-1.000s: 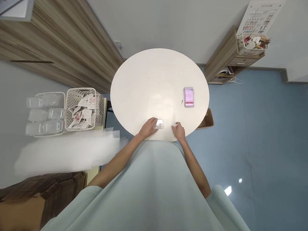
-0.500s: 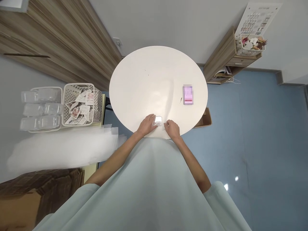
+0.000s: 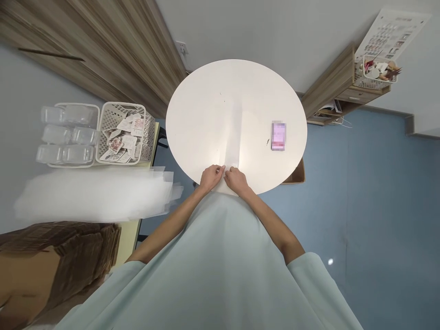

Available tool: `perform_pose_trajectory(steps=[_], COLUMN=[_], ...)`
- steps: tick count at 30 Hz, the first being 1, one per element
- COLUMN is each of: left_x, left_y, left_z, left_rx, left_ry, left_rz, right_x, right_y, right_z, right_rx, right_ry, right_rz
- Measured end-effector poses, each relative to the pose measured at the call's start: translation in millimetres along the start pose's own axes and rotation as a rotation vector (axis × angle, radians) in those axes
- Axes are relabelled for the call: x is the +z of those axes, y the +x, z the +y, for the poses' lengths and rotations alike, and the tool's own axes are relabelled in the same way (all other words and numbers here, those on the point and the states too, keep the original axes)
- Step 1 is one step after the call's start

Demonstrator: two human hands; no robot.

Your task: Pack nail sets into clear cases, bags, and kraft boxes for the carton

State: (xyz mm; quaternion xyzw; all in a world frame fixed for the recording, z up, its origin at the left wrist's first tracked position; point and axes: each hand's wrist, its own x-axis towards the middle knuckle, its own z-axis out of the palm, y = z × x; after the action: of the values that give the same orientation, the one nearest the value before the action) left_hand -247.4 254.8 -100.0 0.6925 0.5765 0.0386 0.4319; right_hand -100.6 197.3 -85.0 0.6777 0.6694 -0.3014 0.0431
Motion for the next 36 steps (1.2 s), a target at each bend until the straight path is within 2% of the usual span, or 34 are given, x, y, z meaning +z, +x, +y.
perform_pose_trajectory(steps=[5, 10, 13, 18, 23, 32, 36], left_x=[5, 8, 8, 10, 11, 11, 10], left_y=[6, 12, 15, 16, 17, 22, 23], left_z=[-7, -13, -16, -18, -20, -20, -15], left_rx=[-0.058, -0.096, -0.105, -0.131, -0.128, -0.075, -0.095], left_ry=[-0.056, -0.042, -0.019, 0.036, 0.073, 0.162, 0.242], left_rz=[0.014, 0.039, 0.049, 0.036, 0.002, -0.022, -0.019], right_x=[4, 5, 3, 2, 7, 16, 16], right_y=[6, 5, 2, -1, 2, 14, 16], right_z=[-6, -4, 3, 26, 42, 42, 37], right_rx=[-0.049, -0.057, 0.014, 0.212, 0.374, 0.455, 0.466], right_ry=[-0.069, 0.003, 0.094, 0.283, 0.453, 0.700, 0.809], right_rz=[-0.016, -0.001, 0.059, 0.175, 0.158, 0.110, 0.099])
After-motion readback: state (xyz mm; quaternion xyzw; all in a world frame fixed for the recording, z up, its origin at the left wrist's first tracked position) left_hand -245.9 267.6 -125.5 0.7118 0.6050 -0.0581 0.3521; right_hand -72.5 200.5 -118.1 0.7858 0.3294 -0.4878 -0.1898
